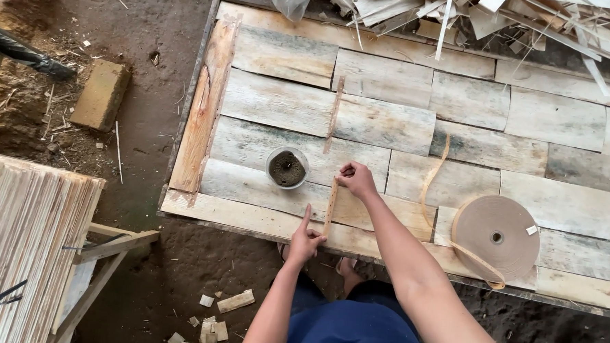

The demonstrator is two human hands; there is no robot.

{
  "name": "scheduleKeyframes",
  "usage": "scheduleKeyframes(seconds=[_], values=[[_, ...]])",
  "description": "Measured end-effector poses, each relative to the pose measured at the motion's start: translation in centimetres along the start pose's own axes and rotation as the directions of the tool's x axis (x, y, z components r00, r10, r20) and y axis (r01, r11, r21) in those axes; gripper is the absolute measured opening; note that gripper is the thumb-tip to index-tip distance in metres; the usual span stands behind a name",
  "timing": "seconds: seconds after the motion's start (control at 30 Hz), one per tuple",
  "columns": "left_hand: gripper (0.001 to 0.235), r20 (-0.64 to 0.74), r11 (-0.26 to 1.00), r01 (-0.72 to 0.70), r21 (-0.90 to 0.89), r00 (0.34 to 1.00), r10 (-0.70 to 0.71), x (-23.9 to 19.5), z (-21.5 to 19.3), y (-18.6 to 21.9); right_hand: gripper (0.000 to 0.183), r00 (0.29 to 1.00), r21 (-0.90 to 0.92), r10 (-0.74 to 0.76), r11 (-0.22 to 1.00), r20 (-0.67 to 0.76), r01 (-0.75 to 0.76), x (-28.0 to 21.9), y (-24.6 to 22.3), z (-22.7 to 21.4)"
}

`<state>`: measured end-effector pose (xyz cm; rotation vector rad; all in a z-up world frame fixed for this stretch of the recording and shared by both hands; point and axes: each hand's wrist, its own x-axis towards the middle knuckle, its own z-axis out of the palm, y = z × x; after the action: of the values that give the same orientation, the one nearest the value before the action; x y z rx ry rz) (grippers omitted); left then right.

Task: Applying thin strips of adhesive tape to the edges of wooden boards on a workbench.

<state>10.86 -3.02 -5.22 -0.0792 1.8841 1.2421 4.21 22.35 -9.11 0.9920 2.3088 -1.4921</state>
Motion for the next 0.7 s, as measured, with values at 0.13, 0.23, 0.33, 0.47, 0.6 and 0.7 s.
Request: scheduleKeyframes(seconds=[0.13,0.23,0.33,0.47,0.6,0.7], values=[[0.102,-0.003,0.999,0.013,0.044,1.0,-0.012,0.1,0.0,0.4,0.028,1.0,0.016,-0.006,1.0,-0.018,0.006,-0.2,0.0,0.1],[0.103,0.013,0.995,0.022,0.096,1.0,-0.024,0.4,-0.1,0.3,0.027,1.0,0.025,-0.006,1.0,-0.023,0.006,-0.4,0.1,0.2],[0.103,0.012,0.997,0.023,0.073,1.0,-0.024,0.8,0.0,-0.3,0.026,0.999,0.044,-0.02,0.999,-0.032,0.022,-0.5,0.2,0.2],[0.101,-0.006,0.999,0.027,0.04,1.0,-0.027,0.5,-0.1,0.3,0.025,0.998,0.037,-0.024,0.999,-0.053,0.026,-0.4,0.3,0.5],[0.101,-0.01,0.999,0.03,0.019,0.999,-0.03,0.5,-0.1,0.2,0.027,0.997,0.026,-0.031,0.999,-0.068,0.033,-0.8,0.0,0.4],[0.099,-0.002,0.999,0.045,0.013,0.999,-0.045,0.0,-0.3,0.7,0.026,0.996,0.029,-0.043,0.999,-0.081,0.045,-0.9,0.1,0.4]])
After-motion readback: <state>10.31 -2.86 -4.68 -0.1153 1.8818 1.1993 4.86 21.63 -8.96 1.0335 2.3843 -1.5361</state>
